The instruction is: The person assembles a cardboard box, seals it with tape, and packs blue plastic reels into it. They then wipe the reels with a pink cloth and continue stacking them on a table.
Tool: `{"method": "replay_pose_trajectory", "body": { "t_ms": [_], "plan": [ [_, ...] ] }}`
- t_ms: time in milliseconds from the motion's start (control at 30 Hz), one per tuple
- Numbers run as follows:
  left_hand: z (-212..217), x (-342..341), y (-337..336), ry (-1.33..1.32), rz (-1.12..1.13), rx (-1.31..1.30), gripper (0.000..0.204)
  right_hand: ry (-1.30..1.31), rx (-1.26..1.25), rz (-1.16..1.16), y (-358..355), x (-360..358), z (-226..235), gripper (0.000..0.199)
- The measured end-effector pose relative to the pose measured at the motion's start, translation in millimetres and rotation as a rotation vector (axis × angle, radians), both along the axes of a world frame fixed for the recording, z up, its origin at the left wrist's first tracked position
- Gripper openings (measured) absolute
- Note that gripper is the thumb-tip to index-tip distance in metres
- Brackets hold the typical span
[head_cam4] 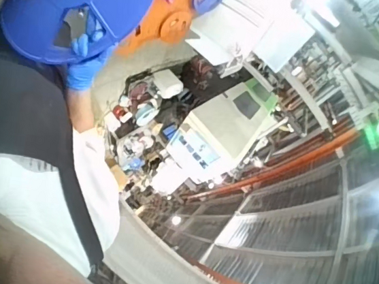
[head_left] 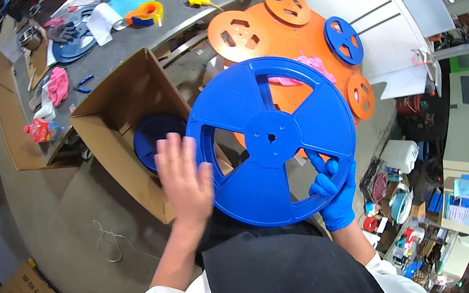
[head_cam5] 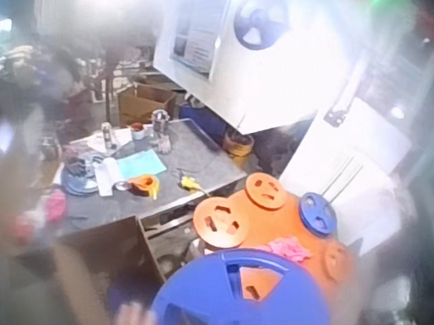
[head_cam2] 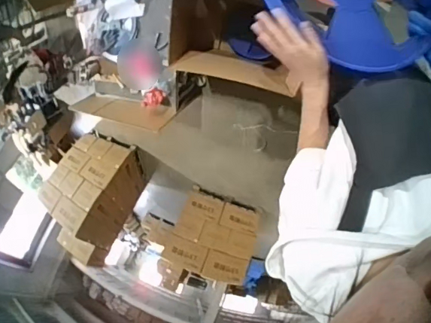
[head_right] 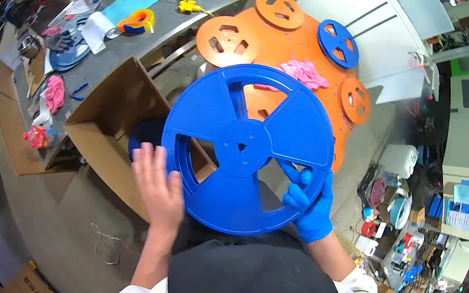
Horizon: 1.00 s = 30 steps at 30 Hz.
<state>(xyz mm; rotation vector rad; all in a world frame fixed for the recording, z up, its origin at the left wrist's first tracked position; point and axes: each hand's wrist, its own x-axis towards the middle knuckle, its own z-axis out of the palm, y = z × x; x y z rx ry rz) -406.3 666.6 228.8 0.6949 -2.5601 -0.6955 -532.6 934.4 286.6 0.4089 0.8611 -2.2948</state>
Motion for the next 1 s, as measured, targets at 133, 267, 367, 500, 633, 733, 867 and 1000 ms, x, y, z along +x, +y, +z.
{"method": "replay_pose_trajectory", "body": {
  "t_ms": [133, 267, 367, 500, 633, 733, 867, 1000],
  "plan": [
    [32, -18, 37, -0.028, -0.200, 0.220, 0.066, 0.039, 0.021, 0.061, -15, -2, -2, 0.048],
    [27, -34, 50, -0.044, -0.094, 0.551, 0.089, 0.204, 0.178, 0.248, -52, 15, 18, 0.062],
    [-27, -31, 40, 0.281, 0.004, 1.177, 0.085, 0.262, 0.330, 0.476, -61, 18, 26, 0.074],
    [-26, 9, -1, 0.647, -0.017, 1.966, 0.074, 0.347, 0.516, 0.309, -47, 3, 20, 0.056],
    [-43, 41, -2, 0.858, -0.132, 2.374, 0.081, 0.239, 0.555, 0.116, -19, -15, 6, 0.046],
    [-39, 48, -3, 0.942, -0.110, 2.467, 0.082, 0.155, 0.502, 0.050, -15, -24, -4, 0.045],
    [-36, 48, -6, 0.946, -0.144, 2.484, 0.078, 0.094, 0.384, 0.028, -11, -28, -10, 0.046],
    [-24, 43, -10, 0.958, -0.100, 2.438, 0.076, 0.081, 0.240, 0.041, -5, -31, -13, 0.045]
  ]
}}
